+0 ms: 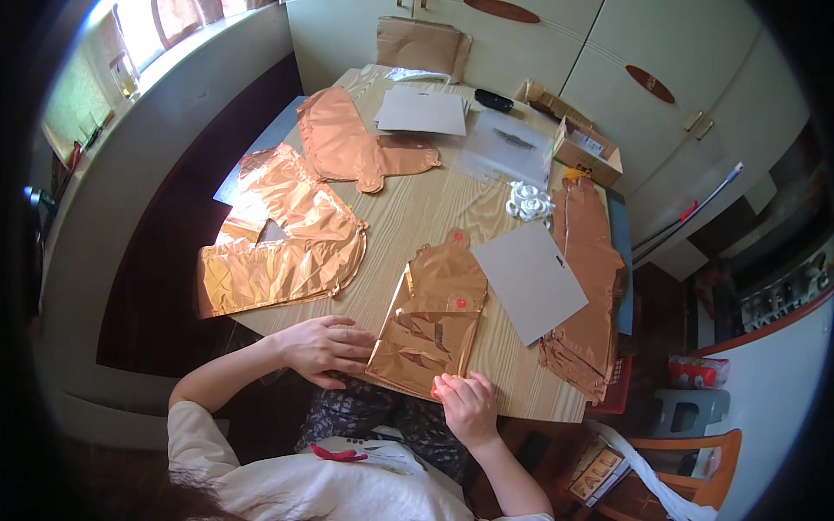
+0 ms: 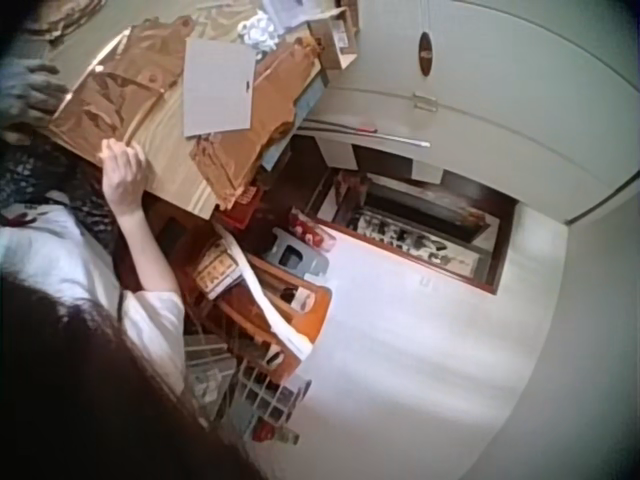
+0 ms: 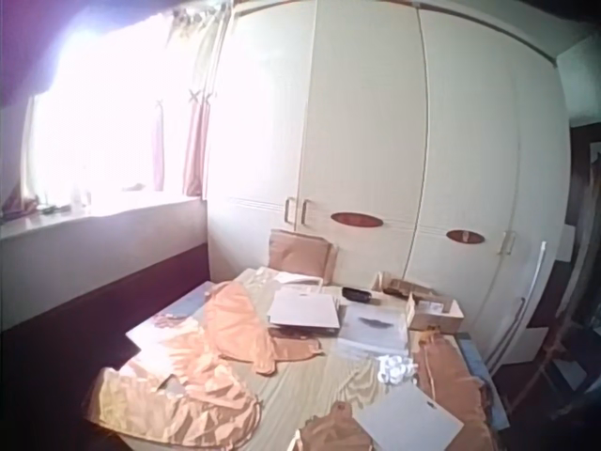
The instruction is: Folding rose gold foil balloons and placing them into clear plastic bags with cardboard backing cards.
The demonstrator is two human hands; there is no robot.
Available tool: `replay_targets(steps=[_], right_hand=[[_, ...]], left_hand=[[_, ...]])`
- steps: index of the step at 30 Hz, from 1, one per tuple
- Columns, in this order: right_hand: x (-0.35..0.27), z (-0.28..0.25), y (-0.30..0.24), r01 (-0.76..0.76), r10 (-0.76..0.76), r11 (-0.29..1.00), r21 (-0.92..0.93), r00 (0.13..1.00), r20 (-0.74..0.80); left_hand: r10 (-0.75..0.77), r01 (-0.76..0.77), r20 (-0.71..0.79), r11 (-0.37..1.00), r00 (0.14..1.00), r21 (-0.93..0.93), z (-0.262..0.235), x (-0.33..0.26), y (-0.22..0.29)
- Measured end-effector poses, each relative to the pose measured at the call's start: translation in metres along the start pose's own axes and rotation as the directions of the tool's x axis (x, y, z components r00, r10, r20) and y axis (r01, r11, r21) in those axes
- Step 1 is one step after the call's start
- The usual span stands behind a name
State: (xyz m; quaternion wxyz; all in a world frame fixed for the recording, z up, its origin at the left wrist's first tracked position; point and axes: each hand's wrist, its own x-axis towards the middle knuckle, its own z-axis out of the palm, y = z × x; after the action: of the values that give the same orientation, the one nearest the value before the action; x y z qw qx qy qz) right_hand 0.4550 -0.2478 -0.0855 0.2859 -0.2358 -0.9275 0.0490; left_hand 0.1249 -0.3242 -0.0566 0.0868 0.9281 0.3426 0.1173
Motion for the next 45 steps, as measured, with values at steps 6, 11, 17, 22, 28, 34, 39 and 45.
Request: replay_targets(steps=[6,11,17,22,28,34,39,45], right_hand=[[-0.001,0.001,0.0,-0.005,0.005,1.0,-0.012,1.0,0.0],[-0.002,0.001,0.002,-0.003,0.003,1.0,-0.002,1.0,0.012],[0.002,-0.001,-0.001,-0.017,0.016,0.999,0.04,1.0,0.007],[-0.001,0.001,0.002,-0.019,0.019,0.999,0.035,1.0,0.012],[0.001,0.0,0.001,-0.023,0.022,0.999,0.048,1.0,0.013],[-0.004,0.002,0.004,-0.015,0.014,0.999,0.036,0.999,0.03],[-0.004,0.002,0.004,-0.012,0.011,1.0,0.025,0.999,0.036],[-0.006,-0.001,0.002,-0.035,0.035,0.999,0.002,0.998,0.045]], left_hand=[[-0.004,0.004,0.007,1.0,1.0,-0.019,-0.005,0.0,-0.002],[-0.019,0.019,0.001,0.998,1.0,-0.065,-0.002,-0.004,-0.005],[-0.197,0.197,0.012,0.98,0.98,-0.03,0.001,0.002,-0.016],[-0.316,0.315,0.029,0.948,0.948,0.037,-0.002,0.022,-0.035],[-0.383,0.383,-0.011,0.922,0.924,0.052,-0.001,0.039,-0.071],[-0.442,0.449,-0.099,0.89,0.892,0.076,-0.006,0.063,-0.09],[-0.456,0.488,-0.187,0.852,0.87,0.189,-0.013,0.069,-0.086],[-0.421,0.436,-0.268,0.9,0.866,-0.003,0.004,0.081,0.024]])
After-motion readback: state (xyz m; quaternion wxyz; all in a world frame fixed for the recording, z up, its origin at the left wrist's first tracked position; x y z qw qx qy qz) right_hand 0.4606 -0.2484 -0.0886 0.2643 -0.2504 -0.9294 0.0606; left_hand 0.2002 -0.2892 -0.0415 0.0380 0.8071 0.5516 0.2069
